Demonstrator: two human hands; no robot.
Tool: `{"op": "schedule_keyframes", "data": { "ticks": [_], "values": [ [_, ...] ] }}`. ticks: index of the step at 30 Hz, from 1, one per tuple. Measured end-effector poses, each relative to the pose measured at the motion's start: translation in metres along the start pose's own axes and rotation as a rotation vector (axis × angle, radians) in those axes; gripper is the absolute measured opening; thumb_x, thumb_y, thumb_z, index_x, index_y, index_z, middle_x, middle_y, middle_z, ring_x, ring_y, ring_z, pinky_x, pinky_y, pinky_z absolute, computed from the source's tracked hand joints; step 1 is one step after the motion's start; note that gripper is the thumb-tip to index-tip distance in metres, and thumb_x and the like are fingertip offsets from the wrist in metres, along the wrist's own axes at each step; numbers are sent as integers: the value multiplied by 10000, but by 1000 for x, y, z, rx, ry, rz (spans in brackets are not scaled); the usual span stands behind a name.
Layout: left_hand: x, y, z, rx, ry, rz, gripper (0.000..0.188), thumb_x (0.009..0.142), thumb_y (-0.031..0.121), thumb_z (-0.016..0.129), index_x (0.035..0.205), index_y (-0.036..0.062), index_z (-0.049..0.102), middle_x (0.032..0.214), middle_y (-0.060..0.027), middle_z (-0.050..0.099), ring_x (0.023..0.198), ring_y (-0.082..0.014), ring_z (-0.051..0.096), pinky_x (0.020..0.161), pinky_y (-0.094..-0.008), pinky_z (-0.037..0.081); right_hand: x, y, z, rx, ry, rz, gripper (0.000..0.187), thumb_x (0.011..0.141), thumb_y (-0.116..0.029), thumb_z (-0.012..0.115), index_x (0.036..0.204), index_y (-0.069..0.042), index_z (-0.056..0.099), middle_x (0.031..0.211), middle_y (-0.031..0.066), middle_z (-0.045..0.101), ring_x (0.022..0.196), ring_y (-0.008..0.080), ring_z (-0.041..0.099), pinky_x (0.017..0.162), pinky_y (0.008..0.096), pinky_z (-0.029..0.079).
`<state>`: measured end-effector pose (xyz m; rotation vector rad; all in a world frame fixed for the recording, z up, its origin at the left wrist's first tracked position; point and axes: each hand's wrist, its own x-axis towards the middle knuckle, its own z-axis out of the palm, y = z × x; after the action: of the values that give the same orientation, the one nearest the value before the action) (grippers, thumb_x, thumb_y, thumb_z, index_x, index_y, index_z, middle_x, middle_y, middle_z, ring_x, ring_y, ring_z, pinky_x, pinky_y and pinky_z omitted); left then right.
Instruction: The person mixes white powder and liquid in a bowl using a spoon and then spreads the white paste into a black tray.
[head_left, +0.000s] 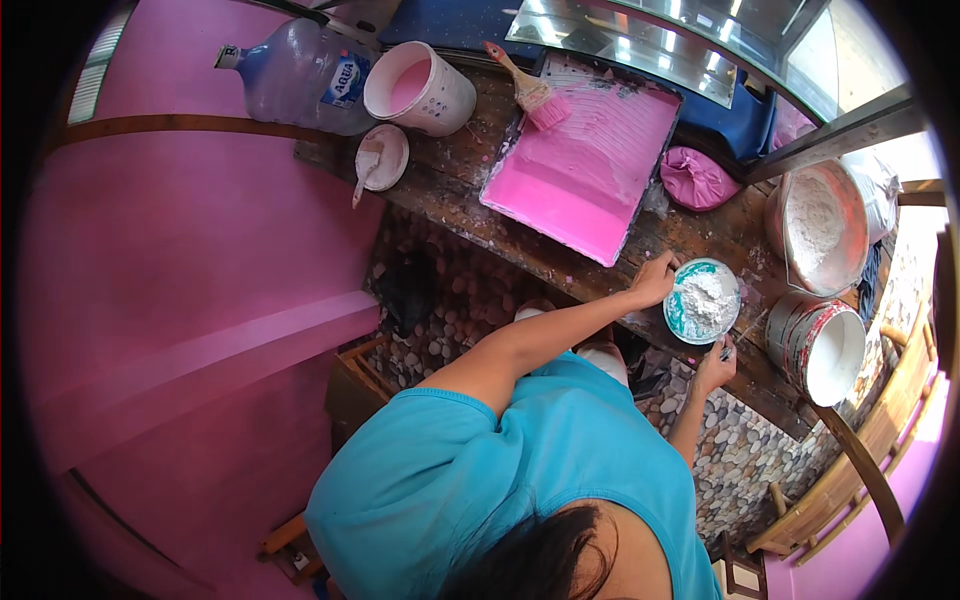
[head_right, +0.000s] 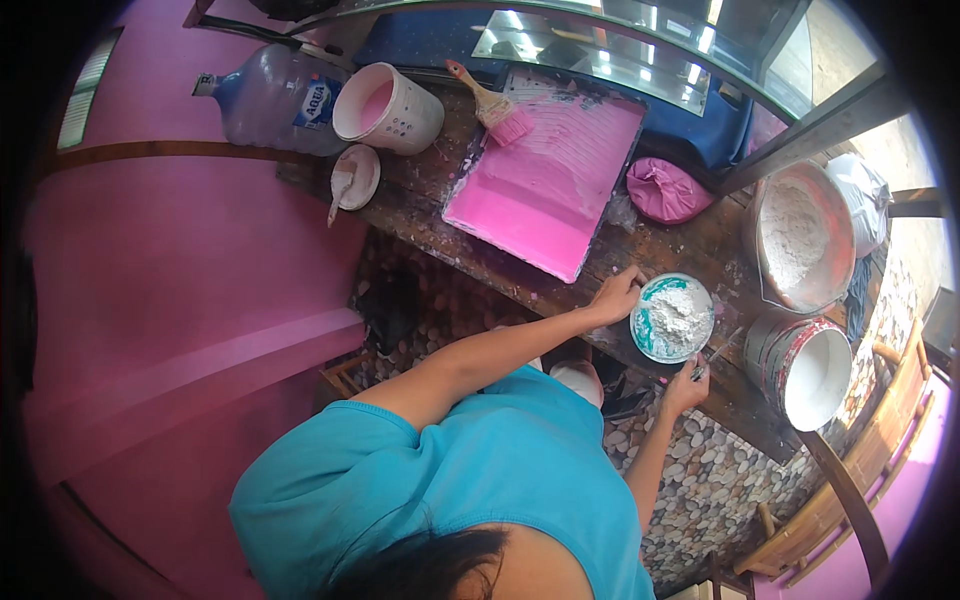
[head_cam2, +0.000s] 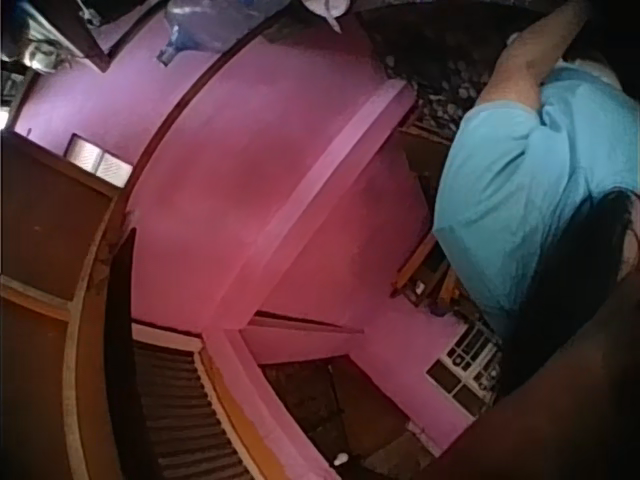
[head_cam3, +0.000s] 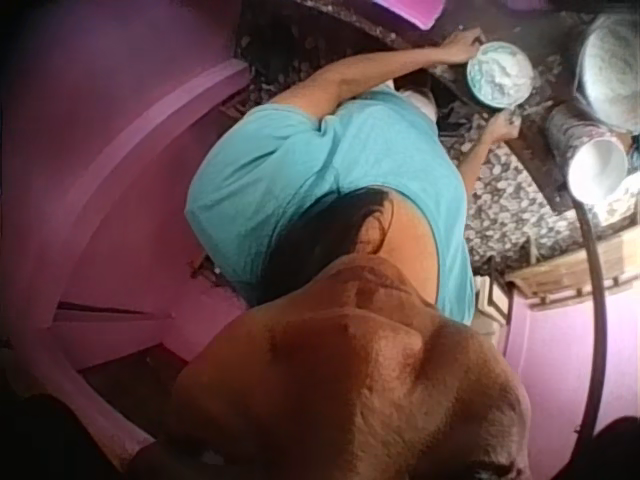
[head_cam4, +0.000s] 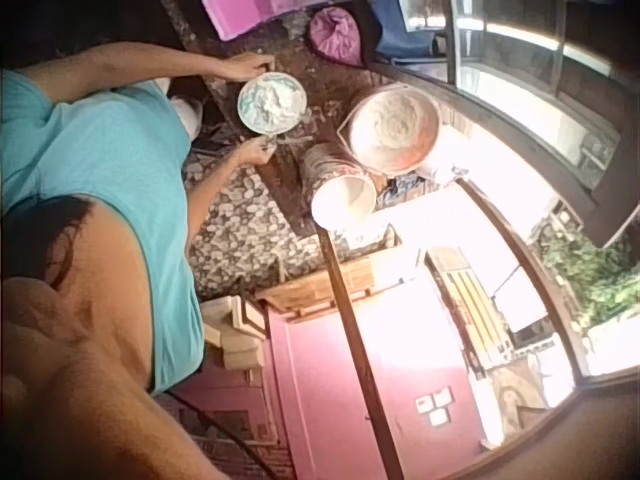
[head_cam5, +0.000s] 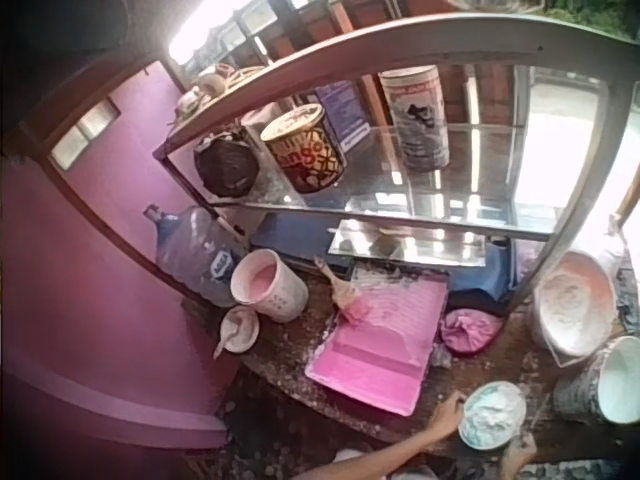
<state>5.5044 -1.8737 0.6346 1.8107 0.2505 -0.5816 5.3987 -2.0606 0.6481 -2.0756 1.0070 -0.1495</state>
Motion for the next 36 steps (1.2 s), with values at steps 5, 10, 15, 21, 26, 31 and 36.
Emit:
{"op": "schedule_keyframes", "data": {
  "ticks": [5, 10, 15, 21, 26, 31, 36],
  "values": [
    [-27, -5, -36, -130, -105, 76, 249, 838, 168, 489, 1034, 16, 508, 866, -135, 606, 800, -219, 588, 724, -344, 442, -35, -25, -15, 221, -70, 156, 241, 835, -124, 605, 990, 59, 626, 875, 113, 652, 753, 170, 576, 732, 297, 458],
    [-58, 3, -97, -354, -273, -53, 246, 902, 232, 506, 1040, 30, 476, 885, -79, 558, 816, -113, 522, 691, -272, 428, -81, -72, -16, 78, -32, 24, 183, 848, -70, 580, 975, 54, 627, 859, 54, 628, 665, 98, 543, 608, 238, 457],
    [-74, -25, -171, -587, -298, -61, 231, 944, 249, 458, 1064, 54, 429, 979, -64, 544, 938, -133, 537, 796, -298, 446, -126, -101, 30, 207, -21, -168, 162, 833, -29, 585, 963, 54, 635, 875, 57, 637, 756, 108, 556, 706, 247, 454],
    [-96, -43, -308, -766, -221, -176, 179, 947, 265, 440, 1059, 126, 436, 1002, -5, 513, 908, -94, 525, 800, -284, 444, -206, -183, 118, 286, -127, -144, 178, 839, -42, 586, 971, 66, 634, 866, 56, 641, 782, 100, 562, 728, 239, 449],
    [-106, -88, -401, -1052, -219, -26, 284, 951, 286, 424, 1169, 105, 447, 1130, -38, 531, 1045, -158, 535, 889, -339, 437, -258, -227, 199, 391, -232, -258, 178, 839, -60, 600, 976, 45, 641, 808, 18, 623, 699, 63, 534, 646, 216, 435],
    [-127, -96, -461, -1304, -163, -42, 408, 977, 326, 329, 1264, 59, 441, 1251, -71, 516, 1140, -185, 498, 989, -356, 382, -301, -263, 254, 409, -323, -265, 180, 812, -63, 622, 968, 20, 658, 658, -49, 558, 568, 14, 423, 512, 192, 335],
    [-121, -122, -487, -1530, -120, 50, 539, 948, 468, 343, 1276, 51, 439, 1271, -99, 502, 1178, -226, 461, 1019, -384, 348, -326, -281, 286, 325, -353, -330, 182, 787, -85, 644, 944, 5, 670, 603, -66, 511, 545, 20, 400, 497, 207, 327]
  ]
}}
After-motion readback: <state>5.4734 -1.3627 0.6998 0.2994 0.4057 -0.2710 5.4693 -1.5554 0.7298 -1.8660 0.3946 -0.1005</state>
